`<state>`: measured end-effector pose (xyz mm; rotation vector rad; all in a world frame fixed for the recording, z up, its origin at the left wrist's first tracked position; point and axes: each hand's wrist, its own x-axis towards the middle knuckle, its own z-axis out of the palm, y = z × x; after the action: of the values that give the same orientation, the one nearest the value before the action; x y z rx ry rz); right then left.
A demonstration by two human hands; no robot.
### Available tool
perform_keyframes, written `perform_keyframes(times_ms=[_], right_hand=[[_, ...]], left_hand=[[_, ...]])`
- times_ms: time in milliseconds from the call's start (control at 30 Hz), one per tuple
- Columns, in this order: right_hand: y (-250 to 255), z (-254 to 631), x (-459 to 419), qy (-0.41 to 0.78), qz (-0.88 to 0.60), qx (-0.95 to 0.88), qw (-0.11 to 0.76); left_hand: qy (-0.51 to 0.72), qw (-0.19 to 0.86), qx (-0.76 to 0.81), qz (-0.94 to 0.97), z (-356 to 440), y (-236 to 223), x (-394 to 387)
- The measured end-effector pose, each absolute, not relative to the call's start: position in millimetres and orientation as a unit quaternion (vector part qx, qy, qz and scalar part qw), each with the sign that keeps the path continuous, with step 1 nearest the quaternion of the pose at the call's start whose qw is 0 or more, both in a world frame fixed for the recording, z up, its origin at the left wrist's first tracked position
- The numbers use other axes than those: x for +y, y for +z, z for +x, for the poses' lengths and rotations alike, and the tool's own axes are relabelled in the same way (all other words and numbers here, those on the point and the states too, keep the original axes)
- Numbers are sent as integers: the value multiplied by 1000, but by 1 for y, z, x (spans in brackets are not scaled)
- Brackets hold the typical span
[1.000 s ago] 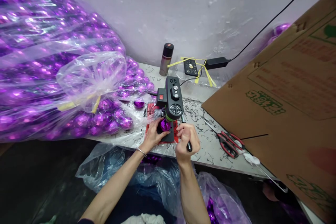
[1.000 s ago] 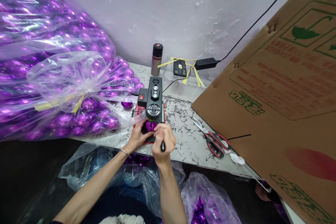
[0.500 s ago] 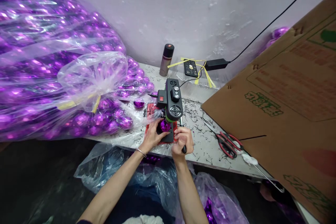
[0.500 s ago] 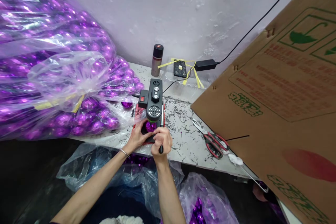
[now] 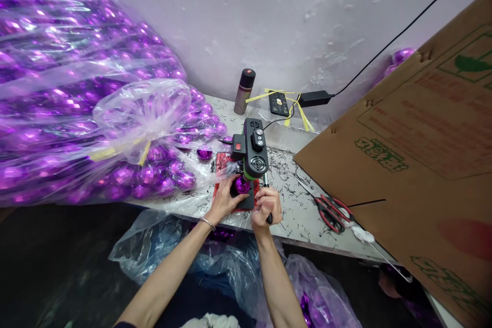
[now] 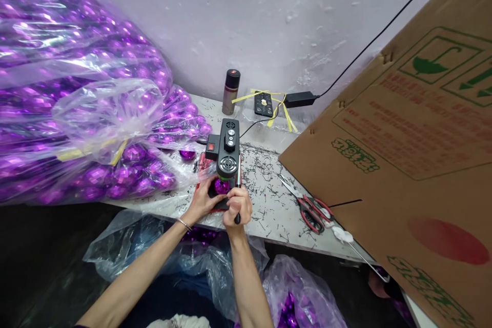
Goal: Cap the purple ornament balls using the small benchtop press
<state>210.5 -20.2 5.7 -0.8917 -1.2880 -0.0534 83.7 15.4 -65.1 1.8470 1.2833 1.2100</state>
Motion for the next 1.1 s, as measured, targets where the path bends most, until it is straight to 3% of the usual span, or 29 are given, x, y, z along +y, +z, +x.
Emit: perform_keyframes(times_ms=[433, 600, 767, 900, 1100], right_hand=[[-10, 207, -16, 22, -406, -559, 722], [21, 209, -18, 38, -434, -535, 724], [65, 210, -22, 48, -459, -536, 707], [62, 210, -24, 37, -449, -554, 700], [42, 208, -27, 32, -439, -556, 705]], left_hand=[[464, 317, 470, 680, 88, -66, 18], [462, 301, 467, 691, 88, -68, 21], [456, 226, 429, 746, 69, -73, -10], [444, 148, 419, 778, 41, -69, -37], [410, 75, 610, 674, 13, -18, 40]])
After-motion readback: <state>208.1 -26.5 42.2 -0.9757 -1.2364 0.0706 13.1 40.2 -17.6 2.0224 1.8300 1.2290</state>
